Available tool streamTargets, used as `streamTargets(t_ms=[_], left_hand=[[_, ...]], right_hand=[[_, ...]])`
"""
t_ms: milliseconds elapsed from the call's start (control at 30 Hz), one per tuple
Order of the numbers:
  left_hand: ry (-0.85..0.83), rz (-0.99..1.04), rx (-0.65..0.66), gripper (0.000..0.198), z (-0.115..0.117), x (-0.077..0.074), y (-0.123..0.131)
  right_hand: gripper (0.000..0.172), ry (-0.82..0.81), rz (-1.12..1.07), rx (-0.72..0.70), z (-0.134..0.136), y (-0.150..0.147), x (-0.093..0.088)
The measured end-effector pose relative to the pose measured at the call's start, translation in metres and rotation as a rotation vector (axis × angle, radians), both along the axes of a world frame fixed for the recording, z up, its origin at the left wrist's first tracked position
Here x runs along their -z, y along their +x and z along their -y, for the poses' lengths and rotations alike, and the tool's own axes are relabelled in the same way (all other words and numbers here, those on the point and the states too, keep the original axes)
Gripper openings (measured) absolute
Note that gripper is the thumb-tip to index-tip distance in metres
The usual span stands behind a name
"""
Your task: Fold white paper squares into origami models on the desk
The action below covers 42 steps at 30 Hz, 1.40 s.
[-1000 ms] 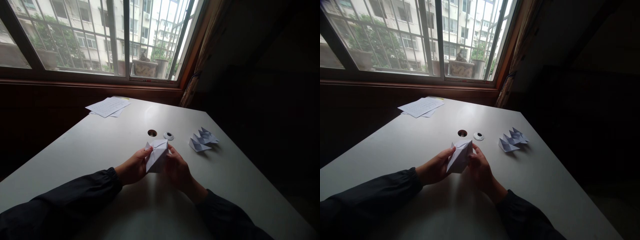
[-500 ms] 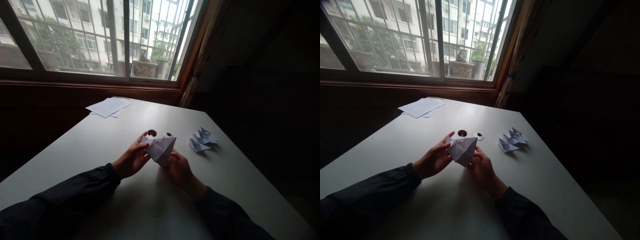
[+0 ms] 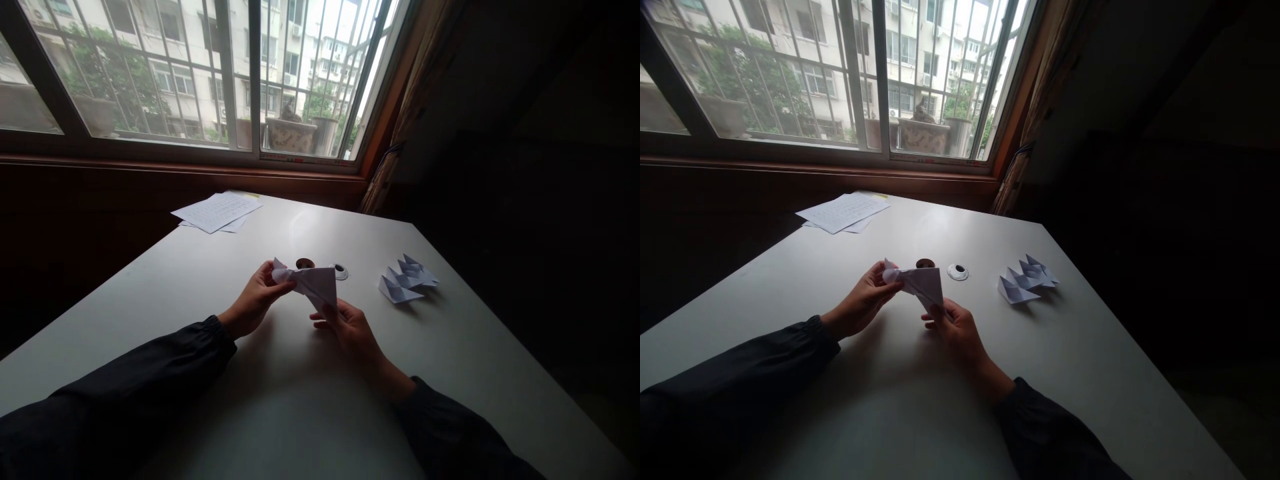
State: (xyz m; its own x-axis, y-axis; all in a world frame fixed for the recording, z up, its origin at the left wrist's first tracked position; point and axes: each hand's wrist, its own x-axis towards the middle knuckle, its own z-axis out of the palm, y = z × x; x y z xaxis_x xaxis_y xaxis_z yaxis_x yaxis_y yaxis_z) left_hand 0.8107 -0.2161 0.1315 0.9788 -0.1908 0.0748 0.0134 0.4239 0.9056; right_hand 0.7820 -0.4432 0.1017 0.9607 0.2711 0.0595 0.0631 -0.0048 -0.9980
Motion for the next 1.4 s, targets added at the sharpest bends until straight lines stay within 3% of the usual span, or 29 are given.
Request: streamTargets(t_ms=[200, 367, 733, 833, 967, 1067, 1167, 1267, 1333, 1400], left_hand=[[0.029, 0.049, 0.005, 0.039, -0.006, 0.002, 0.006], [-0.028, -0.052, -0.057, 0.042, -0.006, -0.001, 0.003], [-0.309, -0.228, -0.115, 0.026, -0.004, 0.004, 0.004], [-0.273, -0.229, -0.146, 0.031, 0.0, 0.005, 0.002], [-0.129, -0.28, -0.148, 0.056, 0.009, 0.003, -0.005], [-0.106, -0.336, -0.133, 0.055, 0.014, 0.001, -0.01], [-0.126, -0.334, -0.07, 0.044, 0.014, -0.001, -0.012], [-0.073, -0.272, 0.013, 0.037, 0.012, -0.003, -0.013], [-0.032, -0.221, 0.058, 0.038, 0.011, -0.004, -0.014], [-0.015, -0.176, 0.105, 0.039, 0.011, -0.005, -0.016]], right_hand=[[0.051, -0.144, 0.059, 0.045, 0.006, -0.004, -0.001], [0.044, -0.171, 0.082, 0.014, 0.007, -0.008, -0.007], [0.036, -0.284, 0.271, -0.014, 0.004, -0.013, -0.011], [0.038, -0.387, 0.311, 0.081, 0.0, -0.01, -0.01], [0.032, -0.405, 0.316, 0.189, -0.007, -0.004, -0.008], [0.03, -0.415, 0.339, 0.239, -0.011, -0.002, -0.008], [0.039, -0.43, 0.315, 0.267, -0.014, -0.004, -0.008], [0.062, -0.459, 0.291, 0.265, -0.015, -0.006, -0.007], [0.074, -0.441, 0.276, 0.226, -0.016, -0.007, -0.006], [0.074, -0.395, 0.264, 0.142, -0.017, -0.008, -0.006]])
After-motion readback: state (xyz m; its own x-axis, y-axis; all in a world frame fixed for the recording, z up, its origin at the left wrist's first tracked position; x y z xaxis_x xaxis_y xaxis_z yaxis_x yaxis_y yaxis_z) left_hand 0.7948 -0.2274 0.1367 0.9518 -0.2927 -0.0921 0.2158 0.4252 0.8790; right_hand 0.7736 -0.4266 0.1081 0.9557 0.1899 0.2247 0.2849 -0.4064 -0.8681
